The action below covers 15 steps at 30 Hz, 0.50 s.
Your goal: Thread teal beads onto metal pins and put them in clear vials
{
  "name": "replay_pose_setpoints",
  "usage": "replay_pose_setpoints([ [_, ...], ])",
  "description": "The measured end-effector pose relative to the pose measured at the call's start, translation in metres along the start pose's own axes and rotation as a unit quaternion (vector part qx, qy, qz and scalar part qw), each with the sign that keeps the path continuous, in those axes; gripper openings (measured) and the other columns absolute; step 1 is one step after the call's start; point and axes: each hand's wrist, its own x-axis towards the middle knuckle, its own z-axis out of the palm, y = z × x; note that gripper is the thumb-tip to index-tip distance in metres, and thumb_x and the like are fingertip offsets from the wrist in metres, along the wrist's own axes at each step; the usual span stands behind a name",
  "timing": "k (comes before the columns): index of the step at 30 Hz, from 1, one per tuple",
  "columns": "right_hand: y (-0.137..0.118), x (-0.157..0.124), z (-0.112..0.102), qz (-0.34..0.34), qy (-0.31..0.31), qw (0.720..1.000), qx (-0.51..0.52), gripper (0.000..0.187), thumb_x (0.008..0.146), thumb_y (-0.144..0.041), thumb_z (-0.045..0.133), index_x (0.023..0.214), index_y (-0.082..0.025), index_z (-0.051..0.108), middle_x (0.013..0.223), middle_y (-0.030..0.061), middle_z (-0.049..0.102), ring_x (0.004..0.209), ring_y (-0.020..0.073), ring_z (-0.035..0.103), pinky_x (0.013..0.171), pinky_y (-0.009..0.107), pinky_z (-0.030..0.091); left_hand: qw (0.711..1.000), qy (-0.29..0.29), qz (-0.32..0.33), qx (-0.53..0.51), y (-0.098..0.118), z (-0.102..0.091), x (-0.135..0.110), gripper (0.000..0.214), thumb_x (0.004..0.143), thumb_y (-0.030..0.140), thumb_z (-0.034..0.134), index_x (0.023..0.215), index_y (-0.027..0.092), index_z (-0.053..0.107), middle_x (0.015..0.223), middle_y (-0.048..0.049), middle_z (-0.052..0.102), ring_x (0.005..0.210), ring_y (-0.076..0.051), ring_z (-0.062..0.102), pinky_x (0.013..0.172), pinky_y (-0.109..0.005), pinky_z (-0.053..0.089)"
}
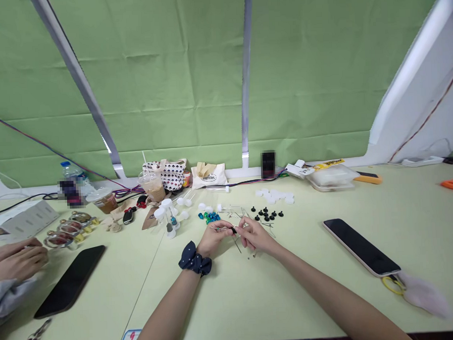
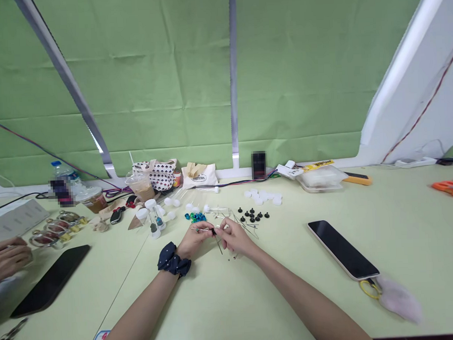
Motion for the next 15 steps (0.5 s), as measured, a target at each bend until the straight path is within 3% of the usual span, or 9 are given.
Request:
replay_pose_setpoints([
  [3, -0.0006, -0.0001, 0.0000, 0.023, 0.007, 1.000, -0.006, 0.051, 0.083, -0.064, 0.033, 0.068, -0.017, 0.046, 0.041, -0.0022, 0.053, 0.027, 0.0061, 0.036, 0.031, 0.017, 0.025, 1.000, -0.009, -0.007, -0.002, -0.0003, -0.0004, 0.0005, 0.027, 0.057, 0.025, 0.081, 0.077, 0.011, 0.068, 0.072, -0.0067, 0.069, 0.065, -0.017, 0.064, 0.068, -0.032, 0.047],
  [8, -0.0022, -0.0010, 0.0003, -0.006, -0.003, 1.000, 0.001, 0.042, 0.078, -0.060, 0.048, 0.079, -0.018, 0.047, 0.047, -0.0047, 0.056, 0.030, 0.0057, 0.039, 0.033, 0.016, 0.029, 1.000, 0.006, -0.001, 0.003, 0.0004, 0.0000, -0.0002, 0.027, 0.058, 0.025, 0.081, 0.077, 0.011, 0.068, 0.072, -0.0066, 0.068, 0.066, -0.017, 0.064, 0.069, -0.030, 0.047],
  [11, -0.0026, -0.0014, 0.0007, 0.023, -0.007, 1.000, 0.002, 0.051, 0.083, -0.064, 0.034, 0.071, -0.017, 0.047, 0.043, -0.0024, 0.053, 0.028, 0.0066, 0.039, 0.031, 0.017, 0.027, 1.000, -0.002, -0.004, -0.001, 0.0004, 0.0002, -0.0001, 0.027, 0.057, 0.024, 0.081, 0.076, 0.011, 0.068, 0.073, -0.0068, 0.069, 0.065, -0.017, 0.063, 0.068, -0.030, 0.047],
  [15, -0.0031, -0.0019, 0.0009, -0.011, -0.009, 1.000, 0.009, 0.041, 0.079, -0.060, 0.048, 0.084, -0.019, 0.046, 0.050, -0.0052, 0.057, 0.031, 0.0061, 0.040, 0.033, 0.016, 0.030, 1.000, 0.007, -0.001, 0.000, -0.0006, -0.0010, 0.0007, 0.026, 0.057, 0.024, 0.081, 0.077, 0.011, 0.068, 0.071, -0.0063, 0.068, 0.065, -0.016, 0.063, 0.068, -0.030, 0.047],
])
